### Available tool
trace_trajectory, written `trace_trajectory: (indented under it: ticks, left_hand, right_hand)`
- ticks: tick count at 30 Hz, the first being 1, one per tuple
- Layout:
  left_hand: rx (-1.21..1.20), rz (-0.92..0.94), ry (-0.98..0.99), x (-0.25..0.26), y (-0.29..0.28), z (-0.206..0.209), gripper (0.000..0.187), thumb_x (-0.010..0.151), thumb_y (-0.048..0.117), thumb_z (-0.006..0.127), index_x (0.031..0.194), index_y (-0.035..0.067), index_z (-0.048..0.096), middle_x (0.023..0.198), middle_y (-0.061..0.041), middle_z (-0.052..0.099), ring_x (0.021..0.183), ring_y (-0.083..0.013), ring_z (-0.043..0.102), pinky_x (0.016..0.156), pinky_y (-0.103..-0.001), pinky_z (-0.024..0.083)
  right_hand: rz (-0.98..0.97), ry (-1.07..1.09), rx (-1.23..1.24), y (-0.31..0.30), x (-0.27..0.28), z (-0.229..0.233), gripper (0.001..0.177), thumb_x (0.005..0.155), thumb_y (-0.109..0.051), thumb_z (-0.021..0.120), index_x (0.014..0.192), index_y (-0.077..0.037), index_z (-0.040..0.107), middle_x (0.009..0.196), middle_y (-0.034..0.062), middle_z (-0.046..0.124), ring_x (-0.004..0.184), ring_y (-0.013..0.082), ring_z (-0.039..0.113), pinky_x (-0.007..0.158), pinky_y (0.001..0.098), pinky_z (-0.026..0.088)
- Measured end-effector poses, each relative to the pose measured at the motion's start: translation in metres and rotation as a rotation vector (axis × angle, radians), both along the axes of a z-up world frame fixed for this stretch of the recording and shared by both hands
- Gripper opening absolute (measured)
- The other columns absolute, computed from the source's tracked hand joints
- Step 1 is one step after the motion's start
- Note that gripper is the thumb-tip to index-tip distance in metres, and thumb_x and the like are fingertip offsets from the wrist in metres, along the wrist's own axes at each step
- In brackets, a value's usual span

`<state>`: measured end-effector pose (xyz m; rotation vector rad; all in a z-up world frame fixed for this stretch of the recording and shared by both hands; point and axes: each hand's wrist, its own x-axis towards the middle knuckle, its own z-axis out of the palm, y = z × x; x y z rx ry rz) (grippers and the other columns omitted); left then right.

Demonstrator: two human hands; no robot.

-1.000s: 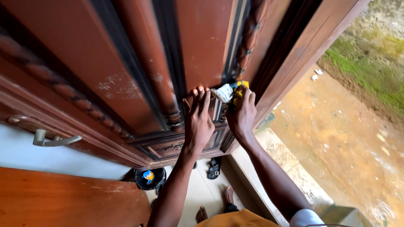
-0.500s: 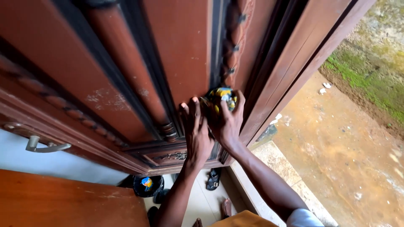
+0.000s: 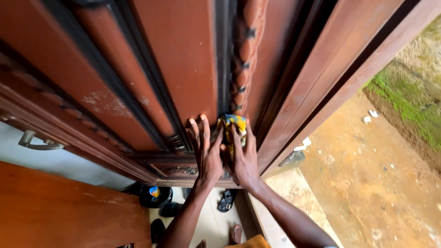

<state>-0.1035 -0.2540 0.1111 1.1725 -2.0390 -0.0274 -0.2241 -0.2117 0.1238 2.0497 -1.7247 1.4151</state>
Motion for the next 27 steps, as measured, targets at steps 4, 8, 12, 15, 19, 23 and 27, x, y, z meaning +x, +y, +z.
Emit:
trace_trajectory:
  ticks: [4,8,12,15,19,23,27]
  left_hand:
    - [-0.077,0.054,0.107,-0.009,0.007,0.000,0.056,0.079,0.002,0.069,0.135,0.009,0.068,0.162,-0.023,0.028,0.151,-0.0521,0.018,0.121,-0.068,0.014]
    - [0.293,0.034,0.432,-0.011,0.009,-0.026,0.039,0.088,0.004,0.067,0.127,0.003,0.068,0.121,-0.017,0.065,0.108,-0.0358,0.066,0.093,-0.045,0.053]
    - [0.097,-0.054,0.501,-0.014,0.008,-0.006,0.029,0.094,0.000,0.064,0.122,-0.004,0.067,0.112,-0.019,0.067,0.102,-0.0356,0.069,0.088,-0.039,0.054]
    - [0.221,-0.157,0.571,-0.006,0.008,0.004,0.030,0.101,0.003,0.059,0.129,-0.004,0.066,0.118,-0.016,0.070,0.108,-0.0306,0.070,0.096,-0.038,0.054]
    - [0.526,-0.493,0.971,0.005,0.002,0.018,0.043,0.104,0.012,0.059,0.144,-0.004,0.054,0.139,-0.014,0.063,0.127,-0.0230,0.060,0.109,-0.034,0.046]
    - [0.503,-0.697,1.001,0.022,0.006,0.049,0.044,0.104,0.015,0.059,0.144,-0.002,0.054,0.156,-0.014,0.045,0.146,-0.0243,0.047,0.122,-0.037,0.036]
    - [0.306,-0.598,0.666,0.035,0.004,0.063,0.040,0.103,0.012,0.058,0.141,0.001,0.062,0.157,-0.021,0.052,0.147,-0.0293,0.051,0.123,-0.040,0.037]
  right_hand:
    - [0.083,-0.285,0.201,0.003,-0.006,-0.005,0.067,0.093,-0.019,0.073,0.150,-0.002,0.043,0.131,0.0280,0.050,0.108,0.0459,0.063,0.087,0.0476,0.056]
    - [0.123,-0.376,0.068,-0.001,-0.010,0.000,0.059,0.094,-0.016,0.075,0.144,-0.003,0.047,0.120,0.0228,0.061,0.102,0.0402,0.069,0.085,0.0437,0.057]
    - [0.027,-0.376,-0.042,-0.010,-0.007,-0.006,0.059,0.094,-0.013,0.074,0.147,-0.004,0.048,0.114,0.0221,0.060,0.097,0.0364,0.068,0.083,0.0416,0.057]
    - [-0.064,-0.328,-0.007,-0.011,-0.001,0.000,0.065,0.094,-0.009,0.074,0.152,-0.003,0.045,0.112,0.0237,0.057,0.096,0.0372,0.061,0.082,0.0427,0.054]
    - [-0.105,-0.233,-0.066,-0.016,0.008,0.013,0.081,0.087,-0.009,0.080,0.155,0.000,0.038,0.115,0.0219,0.053,0.100,0.0394,0.055,0.083,0.0446,0.051]
    - [-0.131,-0.256,-0.119,-0.025,0.016,0.011,0.078,0.087,-0.003,0.077,0.157,-0.004,0.043,0.125,0.0209,0.051,0.110,0.0369,0.061,0.091,0.0413,0.055]
    - [-0.129,-0.291,-0.213,-0.030,0.026,0.027,0.075,0.087,-0.002,0.077,0.154,-0.003,0.045,0.130,0.0228,0.052,0.119,0.0385,0.061,0.097,0.0436,0.055]
